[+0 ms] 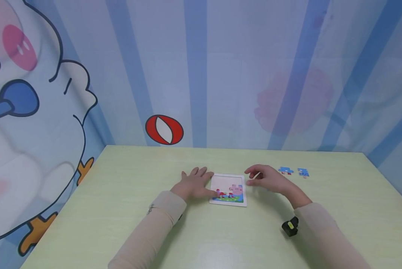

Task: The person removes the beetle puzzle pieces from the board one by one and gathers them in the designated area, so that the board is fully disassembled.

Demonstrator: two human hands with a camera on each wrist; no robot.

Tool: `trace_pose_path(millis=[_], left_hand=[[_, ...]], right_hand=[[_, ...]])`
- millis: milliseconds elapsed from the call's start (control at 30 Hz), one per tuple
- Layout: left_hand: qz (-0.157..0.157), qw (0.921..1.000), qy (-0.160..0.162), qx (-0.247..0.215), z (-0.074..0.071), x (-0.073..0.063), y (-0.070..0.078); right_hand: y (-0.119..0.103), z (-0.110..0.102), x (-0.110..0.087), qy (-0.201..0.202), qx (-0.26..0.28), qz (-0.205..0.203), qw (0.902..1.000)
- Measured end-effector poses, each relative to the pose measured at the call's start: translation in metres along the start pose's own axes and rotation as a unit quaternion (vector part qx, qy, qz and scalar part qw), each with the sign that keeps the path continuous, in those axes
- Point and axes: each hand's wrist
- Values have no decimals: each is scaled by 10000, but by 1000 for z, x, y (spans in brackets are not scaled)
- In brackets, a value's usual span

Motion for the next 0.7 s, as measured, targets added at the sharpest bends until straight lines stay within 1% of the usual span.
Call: trace_pose_path(millis=[200,433,700], left_hand=[[-31,9999,-9,110,1,1,0],[-42,9999,-7,142,1,2,0],[-2,9999,-42,166,1,2,-1]], right_hand=[[-1,11,7,-136,-36,-18,9999],[-3,20,14,-265,-86,217,9994],[0,26,20,-420,-167,300,9985]])
Point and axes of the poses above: each hand's wrist, its own x-axis towards the middle knuckle, its own z-axis out of the palm, y = z × x, and after that the axes turned 5 degrees about z, right-handed
